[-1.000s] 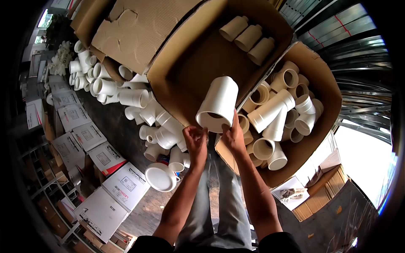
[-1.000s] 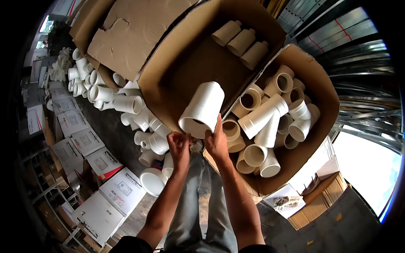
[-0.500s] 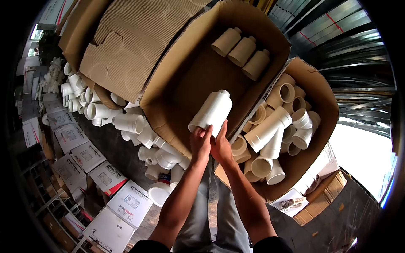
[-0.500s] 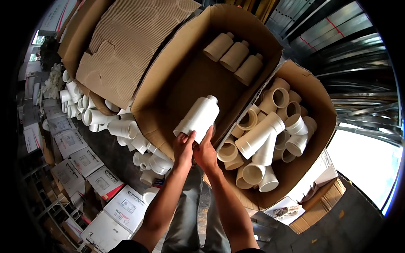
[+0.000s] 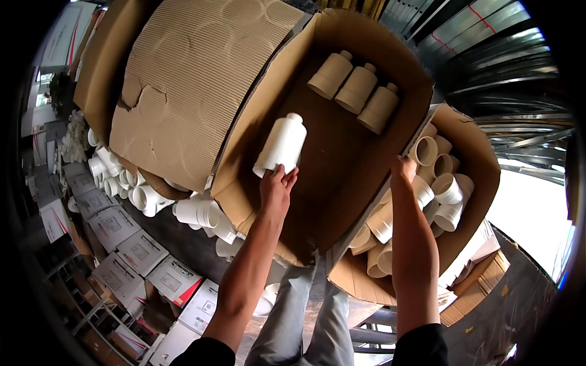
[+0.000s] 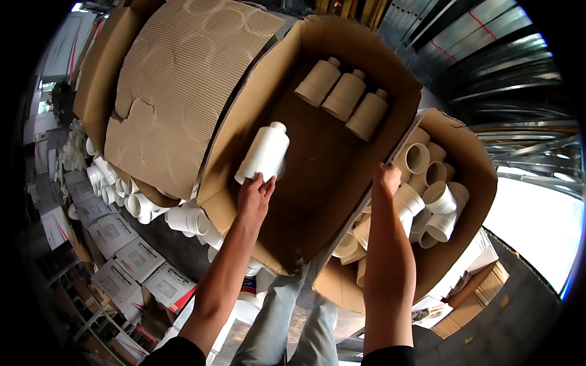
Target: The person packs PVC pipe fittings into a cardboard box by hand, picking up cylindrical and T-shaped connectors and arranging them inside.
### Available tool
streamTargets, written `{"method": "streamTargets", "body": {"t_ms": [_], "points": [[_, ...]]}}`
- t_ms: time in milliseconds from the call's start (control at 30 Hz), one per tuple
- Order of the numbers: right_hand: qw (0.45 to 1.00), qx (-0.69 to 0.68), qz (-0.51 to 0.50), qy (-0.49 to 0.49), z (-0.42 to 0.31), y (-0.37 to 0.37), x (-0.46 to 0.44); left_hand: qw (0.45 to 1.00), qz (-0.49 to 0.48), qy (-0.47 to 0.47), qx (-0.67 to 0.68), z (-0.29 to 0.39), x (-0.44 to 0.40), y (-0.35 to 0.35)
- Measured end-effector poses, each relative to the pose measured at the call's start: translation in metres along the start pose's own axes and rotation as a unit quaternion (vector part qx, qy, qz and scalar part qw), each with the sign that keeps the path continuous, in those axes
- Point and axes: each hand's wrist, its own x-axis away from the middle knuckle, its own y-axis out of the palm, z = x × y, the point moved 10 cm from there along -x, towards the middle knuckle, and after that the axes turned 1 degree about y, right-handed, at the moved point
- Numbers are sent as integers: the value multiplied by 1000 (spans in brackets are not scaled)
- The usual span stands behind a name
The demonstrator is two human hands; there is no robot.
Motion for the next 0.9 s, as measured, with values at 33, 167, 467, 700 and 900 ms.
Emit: {"method": "streamTargets", "body": {"t_ms": [33, 167, 467, 700, 900], "points": [[1000, 0, -1, 6, -3, 1, 2, 999, -27, 3, 42, 4, -10, 12], [993, 51, 109, -4, -12, -15, 15, 996, -50, 8, 70, 23, -45, 44], [989, 84, 123, 2, -10, -17, 8, 984, -136, 81, 82, 61, -96, 142], [990, 82, 113, -5, -13, -18, 9, 983, -143, 108, 38, 66, -139, 197], [992, 85, 95, 7, -10, -16, 5, 981, -135, 126, 54, 77, -167, 220]]}}
